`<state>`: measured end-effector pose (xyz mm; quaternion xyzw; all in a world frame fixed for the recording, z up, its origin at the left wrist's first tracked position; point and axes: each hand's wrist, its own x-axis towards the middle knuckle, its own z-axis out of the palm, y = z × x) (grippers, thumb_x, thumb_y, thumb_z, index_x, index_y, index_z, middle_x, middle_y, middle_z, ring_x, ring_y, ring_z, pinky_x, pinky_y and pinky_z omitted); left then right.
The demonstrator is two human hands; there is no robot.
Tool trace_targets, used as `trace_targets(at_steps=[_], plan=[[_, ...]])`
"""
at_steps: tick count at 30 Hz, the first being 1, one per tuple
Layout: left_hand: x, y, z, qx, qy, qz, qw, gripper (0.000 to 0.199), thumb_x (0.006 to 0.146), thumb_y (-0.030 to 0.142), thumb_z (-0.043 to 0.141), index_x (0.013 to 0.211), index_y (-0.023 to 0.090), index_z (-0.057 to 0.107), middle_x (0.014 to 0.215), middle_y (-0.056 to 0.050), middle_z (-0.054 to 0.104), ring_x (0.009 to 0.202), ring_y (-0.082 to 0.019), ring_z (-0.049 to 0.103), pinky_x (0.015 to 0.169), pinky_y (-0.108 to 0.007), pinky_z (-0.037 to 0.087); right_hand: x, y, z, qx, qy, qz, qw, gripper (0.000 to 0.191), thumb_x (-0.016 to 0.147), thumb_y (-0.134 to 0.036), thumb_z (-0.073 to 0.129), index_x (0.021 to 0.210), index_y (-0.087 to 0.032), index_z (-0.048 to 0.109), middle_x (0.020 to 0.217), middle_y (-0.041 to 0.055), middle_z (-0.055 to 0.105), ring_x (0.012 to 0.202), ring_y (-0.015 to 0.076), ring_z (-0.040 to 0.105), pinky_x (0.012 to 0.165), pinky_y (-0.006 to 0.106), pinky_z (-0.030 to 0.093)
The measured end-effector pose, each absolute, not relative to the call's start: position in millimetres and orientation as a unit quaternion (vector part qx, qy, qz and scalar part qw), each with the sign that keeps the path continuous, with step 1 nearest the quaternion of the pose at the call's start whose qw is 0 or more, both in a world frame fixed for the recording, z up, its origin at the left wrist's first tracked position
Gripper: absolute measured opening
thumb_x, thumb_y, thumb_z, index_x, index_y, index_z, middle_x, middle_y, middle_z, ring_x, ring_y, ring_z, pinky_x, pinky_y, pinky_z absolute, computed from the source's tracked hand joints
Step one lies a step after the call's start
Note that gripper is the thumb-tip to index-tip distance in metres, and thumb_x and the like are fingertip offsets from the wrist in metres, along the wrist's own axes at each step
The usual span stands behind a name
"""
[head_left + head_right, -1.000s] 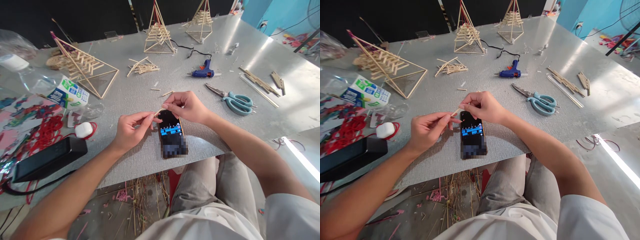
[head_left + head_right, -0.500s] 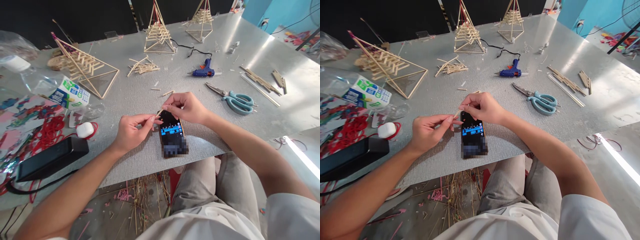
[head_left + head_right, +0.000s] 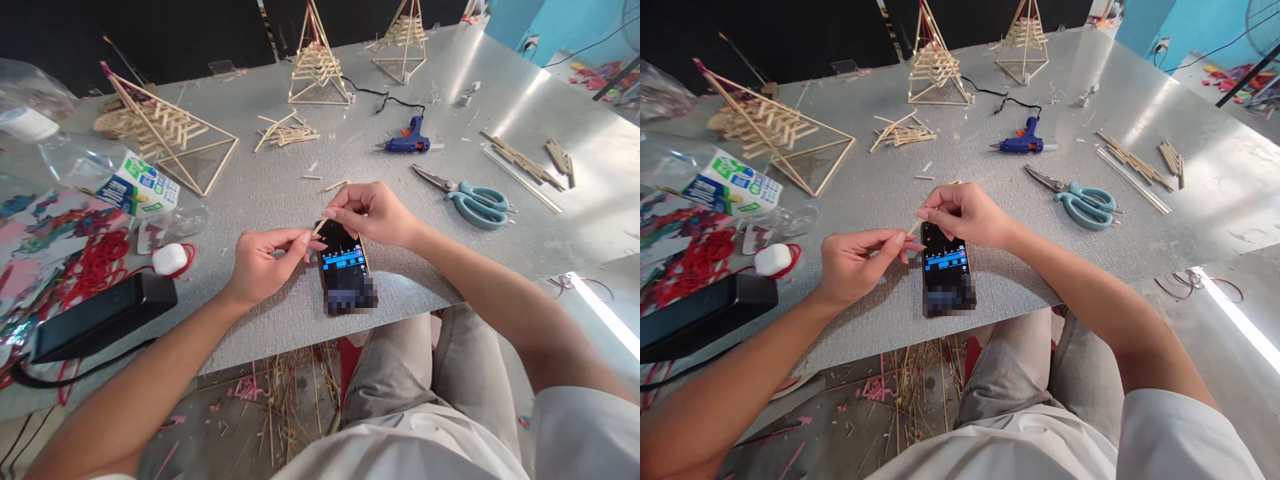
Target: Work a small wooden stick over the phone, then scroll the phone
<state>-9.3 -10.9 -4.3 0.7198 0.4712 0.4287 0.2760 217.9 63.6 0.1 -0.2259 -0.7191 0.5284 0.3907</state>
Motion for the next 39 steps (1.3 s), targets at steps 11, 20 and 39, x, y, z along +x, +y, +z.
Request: trace_targets(at_steps=[11, 20, 39], plan=[[-5.8, -9.4, -3.4, 0.665, 0.46, 0.458, 0.37, 0.019, 0.101, 0.035, 0.071, 0.105, 0.023, 0.086, 0.093, -0.006, 0.086, 0.061, -0.012, 0.067, 0.048, -0.025, 0.049, 217.5, 68.8, -2.0, -0.22, -0.694, 0.557, 0.4, 0.049, 0.091, -0.061, 0.078, 0.088, -0.014, 0.064, 0.052, -0.0079, 0.055, 0.046, 0.0044, 0.046, 0.044, 0.019, 0.029], [-6.1, -10.3, -3.2, 0.674, 0.472, 0.441, 0.359, 0.02, 0.1, 0.035, 0.071, 0.104, 0.024, 0.087, 0.091, -0.006, 0.086, 0.062, -0.013, 0.07, 0.053, -0.027, 0.057, 218.2, 68.4, -2.5, -0.218, -0.701, 0.556, 0.39, 0.05, 0.091, -0.063, 0.077, 0.087, -0.014, 0.064, 0.05, -0.0079, 0.055, 0.045, 0.0043, 0.045, 0.043, 0.019, 0.028], [-2.6, -16.9, -7.7, 0.684, 0.471, 0.436, 0.348, 0.023, 0.098, 0.037, 0.072, 0.103, 0.021, 0.086, 0.085, -0.005, 0.085, 0.068, -0.016, 0.076, 0.068, -0.03, 0.065, 217.3, 66.3, 1.9, -0.212, -0.717, 0.554, 0.367, 0.045, 0.095, -0.057, 0.076, 0.085, -0.016, 0.061, 0.051, -0.0074, 0.056, 0.045, 0.0042, 0.045, 0.043, 0.018, 0.032]])
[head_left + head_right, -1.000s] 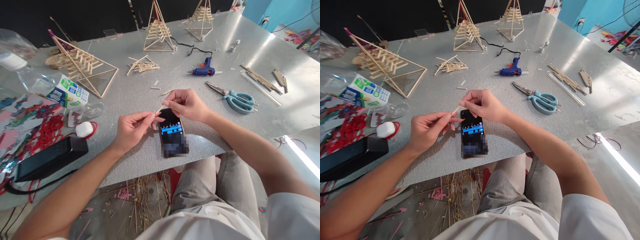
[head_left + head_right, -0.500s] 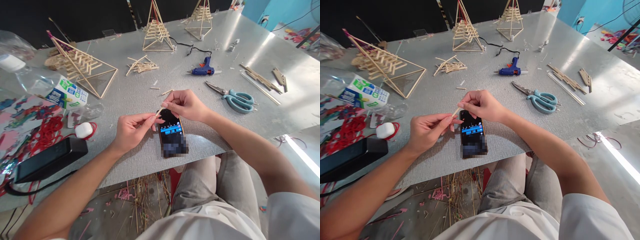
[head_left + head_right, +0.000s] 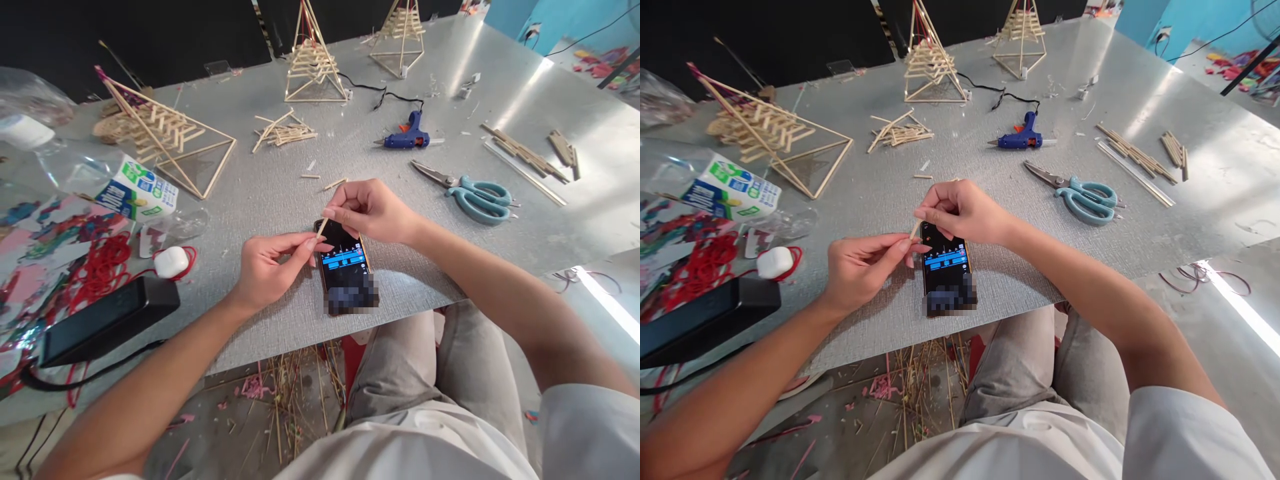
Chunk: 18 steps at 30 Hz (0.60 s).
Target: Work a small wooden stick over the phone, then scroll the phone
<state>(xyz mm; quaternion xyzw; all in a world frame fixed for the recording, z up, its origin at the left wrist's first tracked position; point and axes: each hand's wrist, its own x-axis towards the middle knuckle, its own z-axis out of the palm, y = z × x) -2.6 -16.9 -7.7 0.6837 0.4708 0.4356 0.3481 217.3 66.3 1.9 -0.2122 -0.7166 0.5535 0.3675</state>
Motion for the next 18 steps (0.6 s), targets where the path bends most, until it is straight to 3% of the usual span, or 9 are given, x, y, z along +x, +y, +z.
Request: trace_targets(at_steps=[7, 18], plan=[[-0.5, -16.4, -2.5, 0.667, 0.474, 0.447, 0.363, 0.021, 0.097, 0.035, 0.072, 0.101, 0.022, 0.086, 0.087, -0.006, 0.086, 0.062, -0.015, 0.072, 0.055, -0.028, 0.06, 216.9, 67.6, -0.6, -0.218, -0.702, 0.565, 0.374, 0.051, 0.09, -0.063, 0.078, 0.084, -0.016, 0.061, 0.05, -0.0072, 0.055, 0.044, 0.0039, 0.044, 0.041, 0.018, 0.03], [-1.3, -17.6, -2.9, 0.663, 0.472, 0.455, 0.362, 0.02, 0.097, 0.036, 0.073, 0.099, 0.022, 0.086, 0.086, -0.006, 0.086, 0.063, -0.015, 0.074, 0.055, -0.028, 0.059, 216.8, 67.9, 0.1, -0.216, -0.693, 0.584, 0.363, 0.052, 0.089, -0.062, 0.08, 0.085, -0.013, 0.064, 0.05, -0.0062, 0.057, 0.044, 0.0034, 0.043, 0.041, 0.018, 0.03]])
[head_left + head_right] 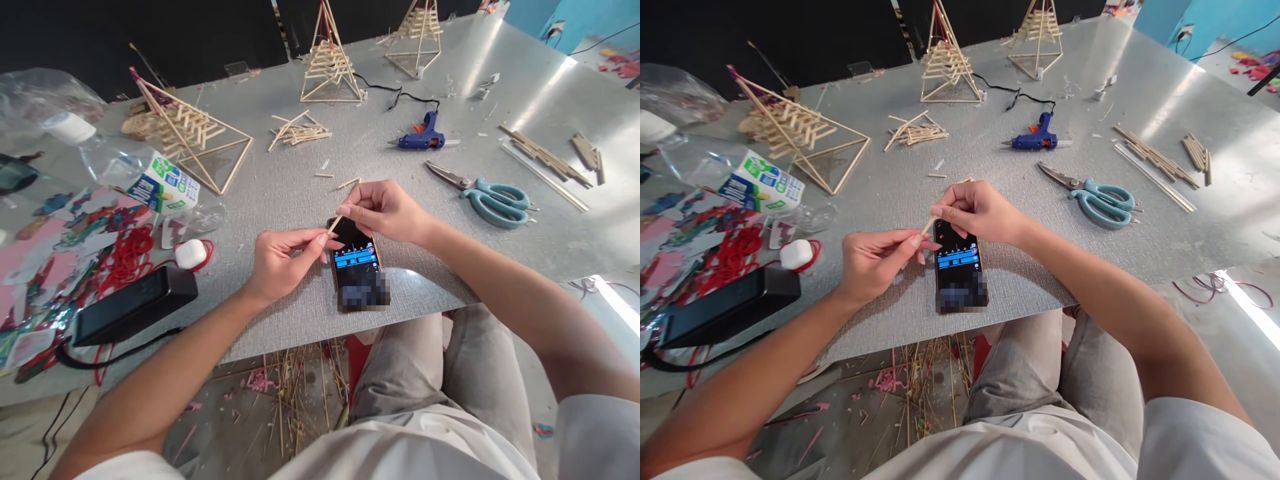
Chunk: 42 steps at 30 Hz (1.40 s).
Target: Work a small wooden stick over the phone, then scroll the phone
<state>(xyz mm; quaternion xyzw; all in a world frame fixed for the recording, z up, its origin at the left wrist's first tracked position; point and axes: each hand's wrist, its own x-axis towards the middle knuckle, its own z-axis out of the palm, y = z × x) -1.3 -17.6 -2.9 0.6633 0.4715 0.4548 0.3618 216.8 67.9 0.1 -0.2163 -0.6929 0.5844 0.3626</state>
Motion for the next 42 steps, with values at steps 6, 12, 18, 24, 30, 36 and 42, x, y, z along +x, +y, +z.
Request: trace_targets(at_steps=[6, 12, 18, 24, 30, 36, 42], plan=[[-1.0, -16.6, -2.5, 0.65, 0.477, 0.464, 0.367, 0.02, 0.095, 0.037, 0.074, 0.097, 0.022, 0.086, 0.085, -0.006, 0.085, 0.061, -0.016, 0.074, 0.053, -0.03, 0.059, 215.6, 67.7, 0.0, -0.215, -0.685, 0.594, 0.362, 0.05, 0.091, -0.06, 0.079, 0.085, -0.013, 0.064, 0.049, -0.0072, 0.055, 0.044, 0.0033, 0.043, 0.041, 0.018, 0.027], [-1.2, -17.0, -2.5, 0.652, 0.459, 0.476, 0.372, 0.019, 0.095, 0.036, 0.074, 0.097, 0.022, 0.087, 0.085, -0.006, 0.086, 0.059, -0.015, 0.073, 0.054, -0.029, 0.059, 215.4, 68.0, 1.0, -0.218, -0.683, 0.606, 0.346, 0.05, 0.091, -0.061, 0.079, 0.085, -0.014, 0.063, 0.049, -0.0084, 0.053, 0.043, 0.0033, 0.041, 0.04, 0.019, 0.024], [-3.1, -19.2, -1.0, 0.661, 0.445, 0.482, 0.365, 0.017, 0.097, 0.034, 0.074, 0.099, 0.023, 0.086, 0.089, -0.005, 0.086, 0.06, -0.014, 0.072, 0.056, -0.03, 0.06, 215.5, 67.3, 3.9, -0.216, -0.669, 0.639, 0.312, 0.052, 0.092, -0.063, 0.077, 0.084, -0.014, 0.062, 0.05, -0.0097, 0.05, 0.044, 0.0031, 0.037, 0.041, 0.019, 0.023], [-3.3, -20.5, 0.4, 0.654, 0.45, 0.492, 0.357, 0.021, 0.098, 0.04, 0.072, 0.1, 0.024, 0.086, 0.092, -0.006, 0.086, 0.063, -0.015, 0.073, 0.055, -0.03, 0.058, 214.3, 63.1, 5.7, -0.224, -0.631, 0.693, 0.267, 0.046, 0.098, -0.057, 0.073, 0.083, -0.016, 0.06, 0.052, -0.0101, 0.049, 0.042, 0.0036, 0.036, 0.04, 0.019, 0.025], [-2.3, -19.4, -0.7, 0.654, 0.426, 0.501, 0.375, 0.023, 0.099, 0.041, 0.073, 0.104, 0.023, 0.086, 0.095, -0.007, 0.086, 0.061, -0.013, 0.069, 0.048, -0.026, 0.05, 216.4, 63.8, 7.4, -0.222, -0.624, 0.7, 0.269, 0.049, 0.095, -0.059, 0.075, 0.078, -0.017, 0.057, 0.052, -0.0103, 0.051, 0.041, 0.0025, 0.036, 0.038, 0.018, 0.024], [-2.3, -15.4, -3.7, 0.639, 0.424, 0.509, 0.39, 0.02, 0.097, 0.038, 0.076, 0.103, 0.023, 0.087, 0.092, -0.008, 0.086, 0.058, -0.012, 0.066, 0.045, -0.024, 0.046, 216.0, 66.1, 6.9, -0.222, -0.624, 0.689, 0.295, 0.051, 0.09, -0.062, 0.08, 0.079, -0.016, 0.059, 0.051, -0.0105, 0.051, 0.04, 0.0022, 0.036, 0.037, 0.018, 0.023], [-1.8, -14.3, -3.8, 0.643, 0.43, 0.503, 0.386, 0.021, 0.099, 0.038, 0.074, 0.102, 0.022, 0.087, 0.089, -0.008, 0.086, 0.056, -0.011, 0.063, 0.043, -0.023, 0.044, 216.4, 66.5, 7.3, -0.219, -0.632, 0.68, 0.301, 0.045, 0.092, -0.055, 0.08, 0.085, -0.015, 0.061, 0.049, -0.011, 0.051, 0.04, 0.0023, 0.034, 0.037, 0.019, 0.021]])
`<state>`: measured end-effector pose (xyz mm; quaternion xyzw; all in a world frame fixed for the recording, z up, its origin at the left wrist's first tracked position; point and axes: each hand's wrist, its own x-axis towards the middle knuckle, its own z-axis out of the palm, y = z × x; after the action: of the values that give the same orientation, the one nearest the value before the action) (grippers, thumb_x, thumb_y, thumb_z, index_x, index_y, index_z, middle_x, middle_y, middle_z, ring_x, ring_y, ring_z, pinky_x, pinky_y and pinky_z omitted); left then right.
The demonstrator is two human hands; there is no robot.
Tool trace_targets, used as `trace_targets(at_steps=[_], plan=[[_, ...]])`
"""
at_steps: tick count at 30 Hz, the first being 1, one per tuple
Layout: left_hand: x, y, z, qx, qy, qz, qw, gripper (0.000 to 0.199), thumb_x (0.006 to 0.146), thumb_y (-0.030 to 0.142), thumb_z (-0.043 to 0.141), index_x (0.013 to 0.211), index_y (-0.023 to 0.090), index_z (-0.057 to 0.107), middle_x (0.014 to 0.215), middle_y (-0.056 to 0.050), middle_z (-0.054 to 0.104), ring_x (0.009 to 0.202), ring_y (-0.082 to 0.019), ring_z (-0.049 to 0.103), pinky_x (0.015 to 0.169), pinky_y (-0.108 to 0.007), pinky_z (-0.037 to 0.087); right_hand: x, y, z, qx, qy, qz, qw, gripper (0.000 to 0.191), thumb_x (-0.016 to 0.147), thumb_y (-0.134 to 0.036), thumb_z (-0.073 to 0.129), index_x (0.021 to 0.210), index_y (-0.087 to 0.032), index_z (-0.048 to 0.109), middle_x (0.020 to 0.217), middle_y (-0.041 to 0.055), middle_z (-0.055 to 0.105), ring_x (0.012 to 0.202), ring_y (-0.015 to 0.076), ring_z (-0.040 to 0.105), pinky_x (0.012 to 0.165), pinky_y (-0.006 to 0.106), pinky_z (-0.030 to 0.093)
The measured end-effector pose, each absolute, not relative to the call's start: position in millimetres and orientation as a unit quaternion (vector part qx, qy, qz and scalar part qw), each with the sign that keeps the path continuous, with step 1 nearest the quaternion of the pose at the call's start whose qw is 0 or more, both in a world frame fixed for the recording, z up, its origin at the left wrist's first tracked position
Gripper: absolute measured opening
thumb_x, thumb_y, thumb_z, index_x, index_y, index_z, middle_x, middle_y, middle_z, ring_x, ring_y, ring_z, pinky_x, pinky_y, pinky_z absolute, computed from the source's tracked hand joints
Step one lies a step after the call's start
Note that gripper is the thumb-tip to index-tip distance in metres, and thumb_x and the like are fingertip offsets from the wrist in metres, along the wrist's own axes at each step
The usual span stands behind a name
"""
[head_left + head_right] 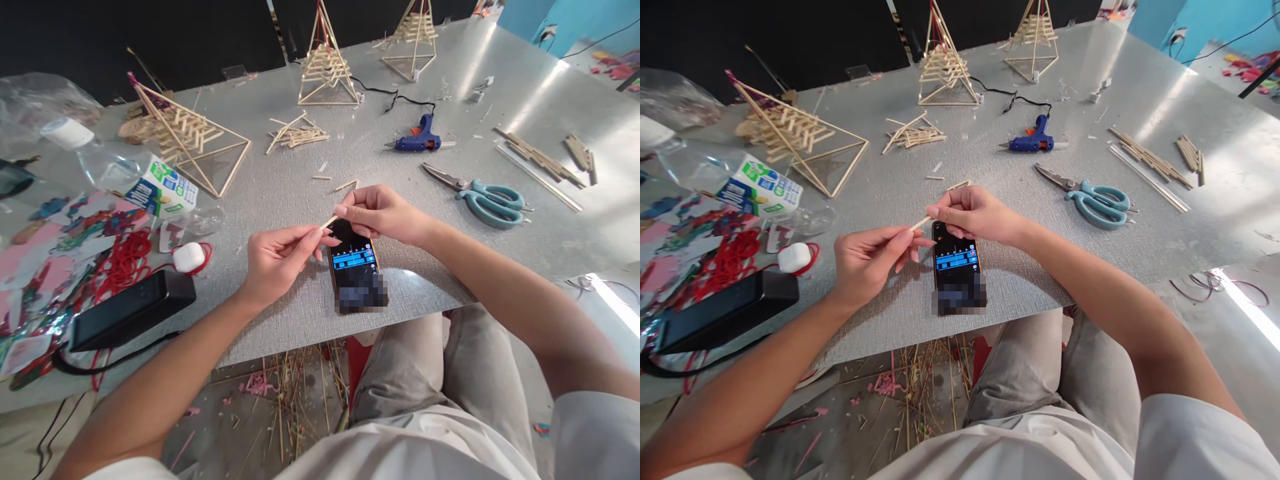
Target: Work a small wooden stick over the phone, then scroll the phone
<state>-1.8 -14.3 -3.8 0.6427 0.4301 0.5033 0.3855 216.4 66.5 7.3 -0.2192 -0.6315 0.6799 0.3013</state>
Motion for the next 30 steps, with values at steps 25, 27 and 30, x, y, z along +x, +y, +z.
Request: trace_targets(at_steps=[25, 27, 30], plan=[[-5, -18, 7, 0.69, 0.372, 0.417, 0.46, 0.018, 0.096, 0.028, 0.073, 0.09, 0.022, 0.089, 0.08, -0.008, 0.082, 0.06, -0.013, 0.064, 0.054, -0.027, 0.05, 223, 66, 10, -0.155, -0.66, 0.698, 0.232, 0.037, 0.101, -0.047, 0.072, 0.091, -0.013, 0.064, 0.053, -0.01, 0.05, 0.048, 0.0041, 0.038, 0.046, 0.018, 0.029], [-5, -17, 6, 0.687, 0.372, 0.426, 0.456, 0.019, 0.095, 0.028, 0.073, 0.084, 0.02, 0.087, 0.072, -0.006, 0.078, 0.058, -0.012, 0.062, 0.053, -0.027, 0.049, 222, 60, 12, -0.129, -0.668, 0.705, 0.2, 0.038, 0.101, -0.048, 0.072, 0.093, -0.011, 0.066, 0.054, -0.0097, 0.051, 0.048, 0.0041, 0.04, 0.046, 0.018, 0.03], [-7, -14, 0, 0.665, 0.39, 0.46, 0.441, 0.021, 0.094, 0.027, 0.073, 0.077, 0.02, 0.083, 0.063, -0.002, 0.07, 0.056, -0.011, 0.059, 0.051, -0.026, 0.043, 219, 50, 16, -0.095, -0.669, 0.722, 0.152, 0.038, 0.101, -0.048, 0.072, 0.096, -0.01, 0.068, 0.056, -0.0096, 0.052, 0.049, 0.0038, 0.043, 0.046, 0.018, 0.031]])
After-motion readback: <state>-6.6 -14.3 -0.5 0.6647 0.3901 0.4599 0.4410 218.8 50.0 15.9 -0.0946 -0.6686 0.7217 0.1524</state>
